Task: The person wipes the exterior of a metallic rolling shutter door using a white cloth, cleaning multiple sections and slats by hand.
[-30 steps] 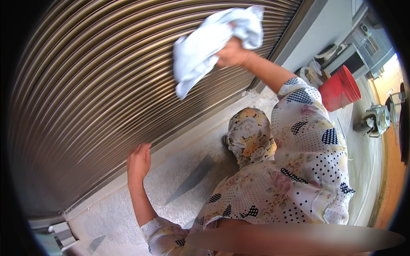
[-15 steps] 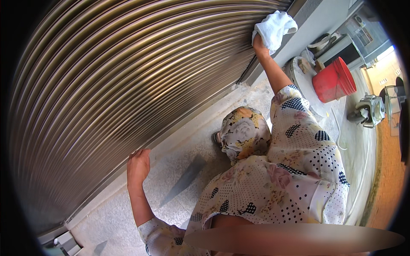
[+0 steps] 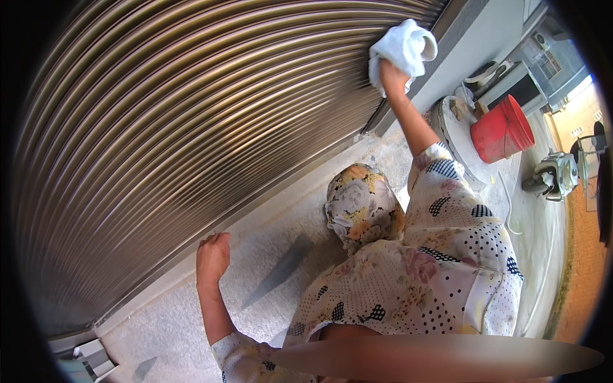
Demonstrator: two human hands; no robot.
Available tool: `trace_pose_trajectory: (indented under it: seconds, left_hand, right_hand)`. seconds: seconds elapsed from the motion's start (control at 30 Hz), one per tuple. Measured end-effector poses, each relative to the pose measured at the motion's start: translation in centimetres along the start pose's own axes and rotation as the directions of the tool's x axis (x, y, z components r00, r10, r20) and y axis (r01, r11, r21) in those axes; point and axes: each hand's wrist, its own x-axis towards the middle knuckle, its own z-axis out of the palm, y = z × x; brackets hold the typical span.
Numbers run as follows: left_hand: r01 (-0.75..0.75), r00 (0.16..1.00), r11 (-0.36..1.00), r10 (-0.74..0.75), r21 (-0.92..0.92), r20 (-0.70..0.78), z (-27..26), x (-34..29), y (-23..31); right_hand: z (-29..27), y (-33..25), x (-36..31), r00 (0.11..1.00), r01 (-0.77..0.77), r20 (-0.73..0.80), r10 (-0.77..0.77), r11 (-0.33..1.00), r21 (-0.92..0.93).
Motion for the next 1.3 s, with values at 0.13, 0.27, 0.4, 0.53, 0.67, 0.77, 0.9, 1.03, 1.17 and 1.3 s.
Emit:
trace_pose_trajectory:
  seconds: [0.13, 0.27, 0.4, 0.53, 0.67, 0.77, 0.9, 1.03, 1.17, 1.3]
  left_hand:
    - [-0.036, 0.999, 0.999, 0.035, -0.023, -0.029, 0.0, 0.8, 0.8]
    - [-0.022, 1.0, 1.0, 0.022, -0.005, -0.018, -0.2, 1.6, 1.2]
    - [-0.052, 0.999, 0.999, 0.052, -0.006, 0.014, -0.1, 1.1, 1.5]
    - [-0.054, 0.998, 0.999, 0.054, 0.0, 0.012, -0.1, 0.3, 2.0]
    - [-0.03, 1.0, 0.999, 0.03, 0.032, 0.01, 0.3, -0.3, 1.1]
    - [-0.025, 0.999, 0.999, 0.024, 0.023, 0.029, 1.4, 0.0, 0.1]
    - [-0.046, 0.996, 0.999, 0.045, 0.004, 0.081, 1.9, 0.5, -0.1]
    - [-0.046, 0.998, 0.999, 0.047, -0.022, 0.046, 1.8, 0.2, 0.4]
    - [-0.081, 0.994, 0.996, 0.078, 0.027, 0.08, 3.2, 0.8, -0.5]
    - [-0.054, 0.998, 0.998, 0.055, -0.021, 0.039, 1.9, 0.2, 0.6]
  right_hand:
    - [-0.8, -7.4, -2.1, 0.928, -0.358, 0.13, 0.35, 0.732, 0.58]
    - [-4.3, -14.1, -3.7, 0.908, 0.343, 0.14, -0.394, 0.893, 0.29]
    - [-5.1, -14.5, -4.4, 0.832, 0.449, 0.163, -0.531, 0.816, 0.365]
    - [-5.9, -10.4, -3.4, 0.69, 0.588, 0.24, -0.683, 0.722, 0.366]
    - [-6.2, -4.1, -2.9, 0.756, 0.485, 0.351, -0.552, 0.833, 0.266]
    - [-6.4, 0.4, -3.5, 0.912, 0.164, 0.364, -0.191, 0.981, 0.103]
    - [-5.4, 4.4, -3.2, 0.94, -0.271, 0.264, 0.217, 0.944, 0.188]
    - [-2.1, 4.6, -2.4, 0.954, -0.289, 0.156, 0.255, 0.921, 0.26]
    - [0.1, 5.2, -4.0, 0.788, -0.54, 0.176, 0.59, 0.524, 0.659]
    - [1.1, 4.4, -6.0, 0.778, -0.627, 0.142, 0.612, 0.75, 0.21]
